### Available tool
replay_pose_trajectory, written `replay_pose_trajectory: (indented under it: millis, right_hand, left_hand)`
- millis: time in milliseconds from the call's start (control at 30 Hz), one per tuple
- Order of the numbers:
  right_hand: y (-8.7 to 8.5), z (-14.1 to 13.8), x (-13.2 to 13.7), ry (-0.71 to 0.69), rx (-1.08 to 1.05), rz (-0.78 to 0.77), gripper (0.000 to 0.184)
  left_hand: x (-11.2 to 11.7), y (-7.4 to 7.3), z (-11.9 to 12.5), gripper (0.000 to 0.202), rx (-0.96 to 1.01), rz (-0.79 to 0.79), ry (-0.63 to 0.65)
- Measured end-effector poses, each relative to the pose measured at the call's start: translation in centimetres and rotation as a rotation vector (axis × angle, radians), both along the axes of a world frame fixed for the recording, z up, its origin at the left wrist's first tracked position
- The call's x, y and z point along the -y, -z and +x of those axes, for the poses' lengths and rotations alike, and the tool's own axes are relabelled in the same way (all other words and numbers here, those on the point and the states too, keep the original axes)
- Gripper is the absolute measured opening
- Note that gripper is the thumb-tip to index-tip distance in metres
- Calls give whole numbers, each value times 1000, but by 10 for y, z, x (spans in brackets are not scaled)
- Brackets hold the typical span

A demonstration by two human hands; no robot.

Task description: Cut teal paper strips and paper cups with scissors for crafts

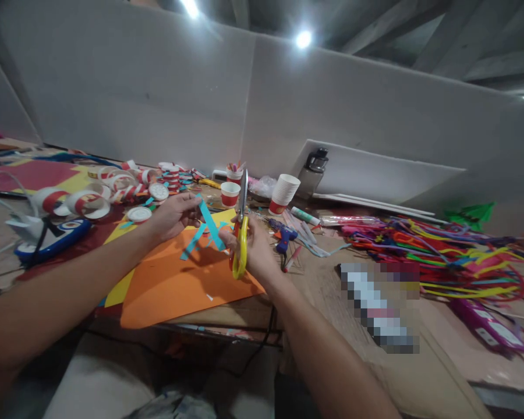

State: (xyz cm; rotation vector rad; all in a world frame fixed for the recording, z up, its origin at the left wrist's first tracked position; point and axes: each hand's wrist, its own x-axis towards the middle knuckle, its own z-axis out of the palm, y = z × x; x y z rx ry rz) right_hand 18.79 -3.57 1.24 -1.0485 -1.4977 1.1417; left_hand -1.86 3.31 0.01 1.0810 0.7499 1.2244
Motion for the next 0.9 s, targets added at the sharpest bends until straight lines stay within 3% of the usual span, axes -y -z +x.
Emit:
replay_pose_trajectory:
  millis: [200,333,433,567,733,900]
  right_hand:
    - [8,-2,2,-63,-64,-63,53]
    - [13,-2,-1,-19,-143,-31,53]
    - [14,-2,-3,-23,-163,-21,53]
    - [15,-4,-2,-49,-145,-15,48]
    - [17,1,-3,-82,58,4,41]
    - [6,8,-3,-119,393,56,23]
  left_hand:
    - [3,3,8,30,43,32,5]
    - [8,10,17,41,-6,79,154]
    - [13,13,23,35,-94,94,214]
    - [16,9,24,31,-57,70,125]
    - [10,-1,11,25,-4,18,35]
    - [2,-5,-1,21,47,0,-11]
